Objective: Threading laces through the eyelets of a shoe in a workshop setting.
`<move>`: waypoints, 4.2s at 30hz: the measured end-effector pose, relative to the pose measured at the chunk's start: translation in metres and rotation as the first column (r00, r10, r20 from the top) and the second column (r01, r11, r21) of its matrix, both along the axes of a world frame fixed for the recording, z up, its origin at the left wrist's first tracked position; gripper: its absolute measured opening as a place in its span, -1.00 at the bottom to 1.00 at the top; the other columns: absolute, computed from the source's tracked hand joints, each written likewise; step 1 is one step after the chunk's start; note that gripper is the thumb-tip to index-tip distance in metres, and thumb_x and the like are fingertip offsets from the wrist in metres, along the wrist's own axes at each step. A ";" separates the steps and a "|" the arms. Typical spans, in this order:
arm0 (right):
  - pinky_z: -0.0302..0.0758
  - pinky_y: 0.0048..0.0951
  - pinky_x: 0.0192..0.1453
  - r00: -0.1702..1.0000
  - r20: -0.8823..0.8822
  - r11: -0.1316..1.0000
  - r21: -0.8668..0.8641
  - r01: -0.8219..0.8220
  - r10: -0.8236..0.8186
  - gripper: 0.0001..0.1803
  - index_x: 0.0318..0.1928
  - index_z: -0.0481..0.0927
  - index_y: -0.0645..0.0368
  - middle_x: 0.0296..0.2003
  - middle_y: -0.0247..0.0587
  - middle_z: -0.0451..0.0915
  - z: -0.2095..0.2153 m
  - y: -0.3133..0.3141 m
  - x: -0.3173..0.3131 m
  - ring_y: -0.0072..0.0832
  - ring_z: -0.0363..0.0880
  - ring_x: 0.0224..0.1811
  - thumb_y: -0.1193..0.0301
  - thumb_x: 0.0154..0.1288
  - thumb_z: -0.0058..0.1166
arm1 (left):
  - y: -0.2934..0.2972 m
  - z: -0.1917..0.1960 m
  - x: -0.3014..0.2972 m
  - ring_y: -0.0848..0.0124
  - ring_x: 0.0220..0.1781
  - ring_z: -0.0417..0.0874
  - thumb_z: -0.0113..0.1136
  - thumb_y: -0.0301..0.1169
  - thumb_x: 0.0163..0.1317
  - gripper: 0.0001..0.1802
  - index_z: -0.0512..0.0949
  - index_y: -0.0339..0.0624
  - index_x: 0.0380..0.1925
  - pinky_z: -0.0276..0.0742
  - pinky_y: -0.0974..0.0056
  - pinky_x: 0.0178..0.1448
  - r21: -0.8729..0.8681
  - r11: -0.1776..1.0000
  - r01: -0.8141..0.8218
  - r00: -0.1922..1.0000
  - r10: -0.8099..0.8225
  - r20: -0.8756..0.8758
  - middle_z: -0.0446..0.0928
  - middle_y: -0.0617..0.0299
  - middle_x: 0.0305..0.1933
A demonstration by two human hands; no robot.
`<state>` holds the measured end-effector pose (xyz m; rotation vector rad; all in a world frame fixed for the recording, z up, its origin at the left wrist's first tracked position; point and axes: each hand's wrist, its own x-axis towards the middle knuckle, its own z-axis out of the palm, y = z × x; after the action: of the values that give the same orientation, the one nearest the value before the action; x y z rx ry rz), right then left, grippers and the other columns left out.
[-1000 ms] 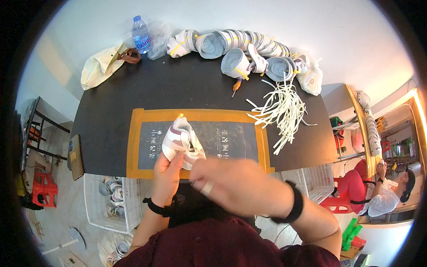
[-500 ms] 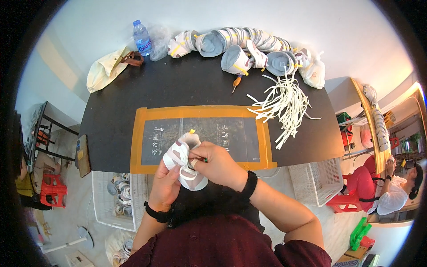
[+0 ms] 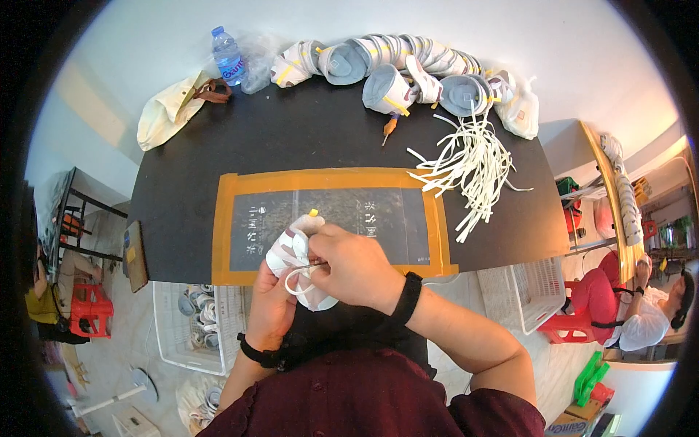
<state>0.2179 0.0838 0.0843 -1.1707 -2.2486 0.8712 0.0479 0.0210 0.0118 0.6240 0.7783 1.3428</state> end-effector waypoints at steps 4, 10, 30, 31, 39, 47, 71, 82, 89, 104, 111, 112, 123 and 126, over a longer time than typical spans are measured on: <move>0.57 -0.17 -0.22 0.976 0.056 0.950 0.248 0.192 -0.212 -0.89 -0.36 0.55 0.13 -0.31 -0.11 0.56 0.001 0.024 0.023 -0.09 0.62 -0.29 0.44 0.04 0.12 | -0.003 0.001 0.002 0.37 0.23 0.53 0.09 -0.50 0.41 -0.59 0.33 -0.23 0.23 0.45 0.21 0.32 0.029 0.998 -0.053 0.999 0.053 -0.004 0.50 0.15 0.21; 0.56 -0.19 -0.19 0.956 0.138 0.960 0.145 0.241 -0.261 -0.86 -0.31 0.56 0.14 -0.26 -0.11 0.55 0.002 0.030 0.049 -0.12 0.61 -0.26 0.43 0.07 0.13 | -0.002 -0.001 0.000 0.39 0.22 0.53 0.11 -0.50 0.39 -0.59 0.35 -0.22 0.22 0.42 0.19 0.34 -0.003 1.000 -0.028 1.000 0.028 -0.008 0.49 0.17 0.21; 0.51 -0.18 -0.09 0.940 -0.192 0.925 -0.204 -0.320 0.283 -0.84 -0.28 0.60 0.27 -0.25 -0.03 0.59 -0.012 0.023 0.009 -0.05 0.60 -0.15 0.43 0.16 0.12 | -0.012 0.010 -0.006 0.38 0.23 0.52 0.19 -0.49 0.34 -0.49 0.33 -0.23 0.27 0.41 0.19 0.34 -0.069 0.997 0.015 0.998 -0.011 0.055 0.48 0.16 0.22; 0.51 -0.14 -0.10 0.940 -0.172 0.927 -0.191 -0.324 0.293 -0.83 -0.29 0.61 0.27 -0.26 0.00 0.61 -0.014 0.024 0.008 -0.03 0.60 -0.15 0.43 0.15 0.11 | -0.012 0.011 -0.005 0.38 0.24 0.51 0.18 -0.50 0.35 -0.49 0.31 -0.23 0.28 0.40 0.17 0.35 -0.064 0.998 0.007 0.999 -0.004 0.047 0.47 0.16 0.23; 0.52 -0.07 -0.01 0.948 0.173 0.945 -0.241 -0.220 0.265 -0.74 -0.15 0.58 0.25 -0.15 0.04 0.60 -0.004 0.024 -0.007 0.03 0.61 -0.09 0.53 0.09 0.04 | -0.012 -0.001 -0.013 0.34 0.27 0.50 0.14 -0.54 0.36 -0.53 0.34 -0.23 0.26 0.38 0.15 0.37 -0.027 0.998 0.062 0.998 -0.062 0.009 0.47 0.15 0.25; 0.56 -0.04 -0.05 0.947 0.285 0.986 -0.124 -0.115 0.147 -0.67 -0.11 0.57 0.31 -0.18 0.08 0.63 -0.010 0.019 -0.009 0.05 0.63 -0.12 0.57 0.03 0.08 | -0.009 -0.003 -0.015 0.25 0.31 0.48 0.12 -0.55 0.35 -0.52 0.33 -0.25 0.27 0.36 0.06 0.40 -0.005 0.994 0.107 0.994 -0.107 -0.020 0.45 0.08 0.29; 0.42 -0.55 0.12 0.885 -0.443 0.643 -0.638 -0.423 0.143 -0.75 0.04 0.58 0.24 -0.08 -0.40 0.61 0.005 -0.005 0.035 -0.70 0.48 -0.03 0.41 0.47 -0.01 | 0.007 0.044 -0.031 0.30 0.13 0.60 0.11 -0.39 0.33 -0.59 0.43 -0.35 0.12 0.53 0.19 0.22 -0.119 0.972 0.204 0.975 -0.191 0.117 0.55 0.04 0.10; 0.47 -0.48 -0.05 0.928 -0.369 0.865 -0.478 -0.151 -0.042 -0.82 -0.10 0.57 0.26 -0.24 -0.36 0.63 -0.024 -0.016 0.029 -0.60 0.51 -0.19 0.43 0.38 0.10 | 0.017 0.054 -0.004 0.36 0.15 0.52 -0.08 -0.21 0.49 -0.67 0.43 -0.20 0.05 0.53 0.21 0.12 0.071 0.977 -0.201 0.979 0.198 0.054 0.50 0.16 0.07; 0.44 -0.57 -0.08 0.713 -0.512 0.598 -0.785 -0.163 -0.478 -0.85 -0.06 0.54 0.21 -0.27 -0.46 0.59 -0.020 -0.022 0.003 -0.71 0.47 -0.22 0.48 0.40 0.09 | -0.029 0.031 0.005 0.50 0.05 0.52 0.11 -0.38 0.40 -0.69 0.43 -0.16 0.10 0.56 0.30 0.02 0.065 0.989 -0.134 0.925 0.148 -0.350 0.51 0.26 0.07; 0.59 -0.20 -0.20 0.943 -0.330 0.995 0.073 0.064 -0.037 -0.73 -0.13 0.58 0.06 -0.18 -0.19 0.59 -0.040 -0.044 -0.020 -0.08 0.63 -0.18 0.56 0.11 0.18 | 0.006 0.066 -0.034 0.40 0.13 0.49 0.21 -0.44 0.32 -0.64 0.45 -0.23 0.10 0.45 0.31 0.16 0.496 0.850 -0.176 0.490 0.513 -0.705 0.50 0.12 0.05; 0.61 -0.22 -0.20 0.941 -0.334 0.966 0.223 0.132 -0.051 -0.63 -0.05 0.56 0.04 -0.11 -0.13 0.56 -0.009 -0.023 -0.009 -0.08 0.64 -0.18 0.57 0.07 0.18 | 0.006 0.041 -0.039 0.47 0.03 0.58 0.20 -0.43 0.36 -0.72 0.46 -0.24 0.02 0.50 0.31 0.16 0.020 0.991 -0.132 0.980 0.134 -0.146 0.57 0.22 -0.03; 0.60 -0.28 -0.23 0.903 -0.410 0.960 0.177 0.218 -0.130 -0.66 -0.10 0.59 0.07 -0.16 -0.09 0.56 -0.002 -0.025 -0.007 -0.16 0.63 -0.24 0.61 0.07 0.19 | 0.004 0.037 -0.038 0.47 0.03 0.58 0.20 -0.43 0.36 -0.72 0.46 -0.24 0.02 0.50 0.31 0.16 0.016 0.990 -0.139 0.980 0.140 -0.144 0.57 0.22 -0.03; 0.51 -0.42 -0.32 0.886 -0.413 0.973 0.003 0.231 -0.209 -0.74 -0.19 0.59 0.13 -0.34 -0.24 0.49 -0.018 -0.051 -0.027 -0.41 0.52 -0.39 0.61 0.08 0.26 | -0.014 0.042 -0.003 0.50 -0.04 0.59 0.17 -0.41 0.39 -0.81 0.45 -0.18 -0.06 0.54 0.31 0.07 -0.024 0.972 -0.234 0.970 0.235 0.065 0.57 0.24 -0.07; 0.52 -0.38 -0.31 0.897 -0.371 0.969 -0.042 0.243 -0.241 -0.80 -0.24 0.55 0.15 -0.38 -0.24 0.47 -0.024 -0.051 -0.030 -0.39 0.53 -0.37 0.56 0.12 0.28 | -0.019 0.039 -0.002 0.49 0.00 0.58 0.16 -0.38 0.41 -0.78 0.44 -0.19 -0.04 0.52 0.29 0.12 -0.005 0.970 -0.242 0.970 0.242 0.036 0.56 0.24 -0.03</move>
<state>0.1880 0.0328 0.0602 -1.1406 -1.7555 0.8985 0.0457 0.0024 0.0505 0.5142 0.8455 1.5726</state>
